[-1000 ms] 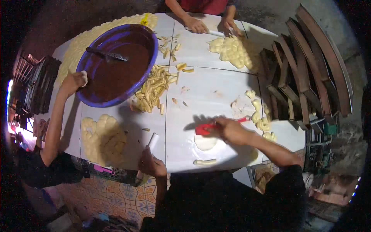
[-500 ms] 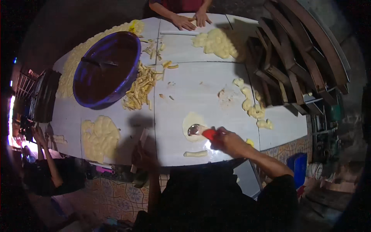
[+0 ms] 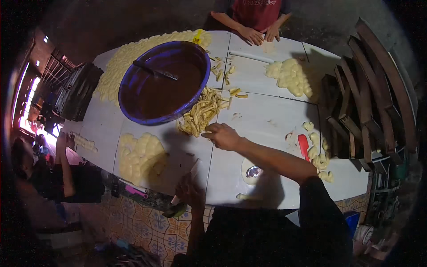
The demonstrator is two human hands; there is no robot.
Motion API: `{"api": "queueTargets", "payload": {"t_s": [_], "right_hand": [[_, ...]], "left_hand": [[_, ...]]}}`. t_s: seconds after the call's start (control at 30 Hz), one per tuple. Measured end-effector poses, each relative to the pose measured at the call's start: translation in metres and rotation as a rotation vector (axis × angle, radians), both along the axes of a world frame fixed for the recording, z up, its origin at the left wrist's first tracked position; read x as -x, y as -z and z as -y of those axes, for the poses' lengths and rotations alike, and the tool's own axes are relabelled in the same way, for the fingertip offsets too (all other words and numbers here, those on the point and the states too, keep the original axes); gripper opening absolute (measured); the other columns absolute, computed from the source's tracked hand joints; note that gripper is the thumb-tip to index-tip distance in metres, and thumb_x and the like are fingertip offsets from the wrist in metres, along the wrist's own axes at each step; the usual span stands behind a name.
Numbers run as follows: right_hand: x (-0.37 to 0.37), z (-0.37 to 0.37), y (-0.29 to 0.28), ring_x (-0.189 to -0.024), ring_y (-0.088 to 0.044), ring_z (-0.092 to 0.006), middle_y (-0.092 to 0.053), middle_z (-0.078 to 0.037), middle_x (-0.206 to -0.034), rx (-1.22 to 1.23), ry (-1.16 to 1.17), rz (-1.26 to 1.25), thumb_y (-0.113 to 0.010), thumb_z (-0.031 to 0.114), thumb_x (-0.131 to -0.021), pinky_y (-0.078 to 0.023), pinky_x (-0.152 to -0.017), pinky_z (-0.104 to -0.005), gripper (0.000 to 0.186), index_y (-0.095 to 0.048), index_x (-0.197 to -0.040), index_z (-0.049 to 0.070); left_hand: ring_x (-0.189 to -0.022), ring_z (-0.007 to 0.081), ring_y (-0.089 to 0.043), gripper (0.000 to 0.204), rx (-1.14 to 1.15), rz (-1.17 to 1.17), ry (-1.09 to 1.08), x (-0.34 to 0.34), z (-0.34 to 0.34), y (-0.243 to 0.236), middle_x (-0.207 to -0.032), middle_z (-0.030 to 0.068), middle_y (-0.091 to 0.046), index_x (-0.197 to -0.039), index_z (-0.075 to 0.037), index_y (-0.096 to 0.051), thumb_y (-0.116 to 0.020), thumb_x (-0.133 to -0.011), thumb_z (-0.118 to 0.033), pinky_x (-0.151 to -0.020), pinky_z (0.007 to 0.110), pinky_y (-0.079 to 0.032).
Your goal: The person flattens dough portions with a roller, applies chocolate filling using a spatula, places banana pieces onto the dough, rolls the dough up, and arranges the filled rolls onto a baking tray.
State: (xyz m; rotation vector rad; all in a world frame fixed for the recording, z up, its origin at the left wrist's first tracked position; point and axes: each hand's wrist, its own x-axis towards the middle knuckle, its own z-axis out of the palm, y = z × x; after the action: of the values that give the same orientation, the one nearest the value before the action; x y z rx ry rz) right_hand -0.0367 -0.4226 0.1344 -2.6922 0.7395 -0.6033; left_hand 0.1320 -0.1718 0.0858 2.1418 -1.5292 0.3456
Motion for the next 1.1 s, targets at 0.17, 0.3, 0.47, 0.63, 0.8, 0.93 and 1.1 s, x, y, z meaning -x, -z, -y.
{"api": "queueTargets", "payload": {"t_s": [0.17,0.3,0.47,0.63,0.8,0.93,1.1], "right_hand": [[0.012,0.003,0.011,-0.097,-0.066,-0.0341,-0.069,-0.015,-0.102,-0.105,-0.029,0.007,-0.066,0.002,-0.079,-0.054,-0.088,-0.0435,0.019,-0.074,-0.097,0.003],[0.064,-0.042,-0.014,-0.085,-0.064,-0.0387,-0.066,-0.018,-0.089,-0.486,0.055,0.292,-0.064,0.001,-0.08,-0.054,-0.078,-0.0475,0.011,-0.068,-0.09,-0.001],[0.162,-0.095,-0.021,-0.089,-0.065,-0.0356,-0.066,-0.017,-0.095,-0.511,0.115,0.216,-0.064,0.005,-0.086,-0.054,-0.079,-0.0422,0.02,-0.07,-0.105,0.001],[0.14,-0.11,-0.013,-0.104,-0.063,-0.0391,-0.066,-0.019,-0.11,-0.289,0.273,0.248,-0.067,0.01,-0.084,-0.054,-0.091,-0.0449,0.024,-0.072,-0.105,0.001],[0.128,-0.105,-0.001,-0.099,-0.063,-0.0388,-0.067,-0.019,-0.095,-0.295,0.207,0.145,-0.071,0.013,-0.075,-0.053,-0.087,-0.0447,0.019,-0.07,-0.086,-0.002],[0.148,-0.12,-0.001,-0.092,-0.064,-0.0355,-0.067,-0.015,-0.09,-0.376,0.066,0.061,-0.074,0.007,-0.08,-0.054,-0.079,-0.0415,0.015,-0.073,-0.092,0.0],[0.167,-0.151,-0.005,-0.104,-0.065,-0.0354,-0.068,-0.016,-0.106,-0.342,0.113,0.218,-0.067,-0.001,-0.081,-0.055,-0.089,-0.0417,0.028,-0.072,-0.108,0.0]], "left_hand": [[-0.118,0.0401,-0.054,0.061,-0.05,0.041,-0.065,-0.003,0.001,0.002,-0.126,0.016,-0.06,-0.14,-0.019,-0.061,-0.062,-0.08,-0.01,-0.104,0.057,-0.039],[-0.12,0.039,-0.054,0.055,-0.055,0.065,-0.105,-0.025,-0.008,0.023,-0.125,0.015,-0.06,-0.14,-0.017,-0.059,-0.061,-0.085,-0.011,-0.106,0.056,-0.038],[-0.12,0.0362,-0.055,0.043,0.086,0.094,0.157,0.022,0.055,-0.045,-0.126,0.0132,-0.062,-0.13,-0.008,-0.063,-0.061,-0.088,-0.009,-0.107,0.053,-0.037],[-0.112,0.0342,-0.058,0.032,0.114,-0.37,0.624,0.068,0.087,-0.028,-0.11,0.012,-0.066,-0.115,-0.007,-0.068,-0.061,-0.084,-0.002,-0.1,0.05,-0.042],[-0.114,0.0353,-0.059,0.031,-0.08,-0.349,0.731,0.087,0.103,-0.038,-0.116,0.014,-0.066,-0.116,-0.008,-0.07,-0.064,-0.086,-0.004,-0.1,0.047,-0.047],[-0.11,0.0311,-0.06,0.027,-0.018,-0.357,0.779,0.088,0.098,-0.03,-0.111,0.01,-0.066,-0.108,-0.01,-0.072,-0.066,-0.083,-0.003,-0.096,0.045,-0.047],[-0.114,0.0332,-0.055,0.032,0.042,-0.355,0.862,0.096,0.067,-0.041,-0.115,0.0082,-0.061,-0.109,-0.012,-0.072,-0.077,-0.078,-0.011,-0.096,0.049,-0.044]]}}
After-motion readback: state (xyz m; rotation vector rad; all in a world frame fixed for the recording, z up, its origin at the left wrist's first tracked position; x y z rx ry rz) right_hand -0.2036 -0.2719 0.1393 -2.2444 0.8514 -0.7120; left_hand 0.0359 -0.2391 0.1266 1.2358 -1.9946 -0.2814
